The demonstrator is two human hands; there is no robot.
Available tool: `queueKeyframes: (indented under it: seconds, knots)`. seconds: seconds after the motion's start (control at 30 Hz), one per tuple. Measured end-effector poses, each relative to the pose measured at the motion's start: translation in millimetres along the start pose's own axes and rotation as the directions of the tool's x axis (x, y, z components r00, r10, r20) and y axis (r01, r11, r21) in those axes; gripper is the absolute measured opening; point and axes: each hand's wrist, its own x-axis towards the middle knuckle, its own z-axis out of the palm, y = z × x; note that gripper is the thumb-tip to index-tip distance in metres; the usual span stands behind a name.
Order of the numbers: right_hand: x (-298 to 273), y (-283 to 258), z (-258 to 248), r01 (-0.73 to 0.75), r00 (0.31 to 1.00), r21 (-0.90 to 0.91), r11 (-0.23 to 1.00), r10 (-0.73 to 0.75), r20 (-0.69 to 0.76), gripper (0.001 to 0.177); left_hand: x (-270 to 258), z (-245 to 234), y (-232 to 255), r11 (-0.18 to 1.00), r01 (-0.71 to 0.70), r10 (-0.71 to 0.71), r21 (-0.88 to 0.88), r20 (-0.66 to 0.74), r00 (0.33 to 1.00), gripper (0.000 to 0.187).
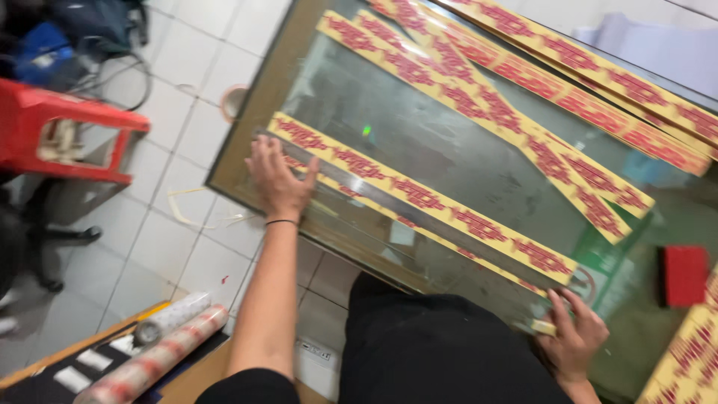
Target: The person uses a metal ruler and a utility knife to cut a long strip of yellow stickers with red text on a glass table. They repeatedly align the ruler along the sticker strip and cut it into smaller, uniform pieces.
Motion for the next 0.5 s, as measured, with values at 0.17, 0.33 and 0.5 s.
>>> queueKeyframes:
  seconds: [0.17, 0.33, 0.5]
  knots:
    - [-5.7, -9.8, -6.5, -0.063, 0.996, -0.134, 0.989, 0.072, 0.06, 0.034, -1.4, -5.6, 1.1, 0.999, -0.03, 0.031, -0.045, 0.027, 0.999, 0.083]
    - [4.7, -17.7, -5.9, -0.091, 0.995, -0.201, 0.975, 0.081, -0.061, 0.041, 0.1, -6.0, -2.6, 0.986, -0.159, 0.157, -0.046, -0.06, 0.986, 0.089]
    - [10.2, -25.1, -10.6, -0.103, 0.993, -0.188, 0.977, 0.113, 0.042, 0.037, 2.1, -15.8, 5.0, 0.997, -0.035, 0.04, -0.073, 0.068, 0.997, 0.08]
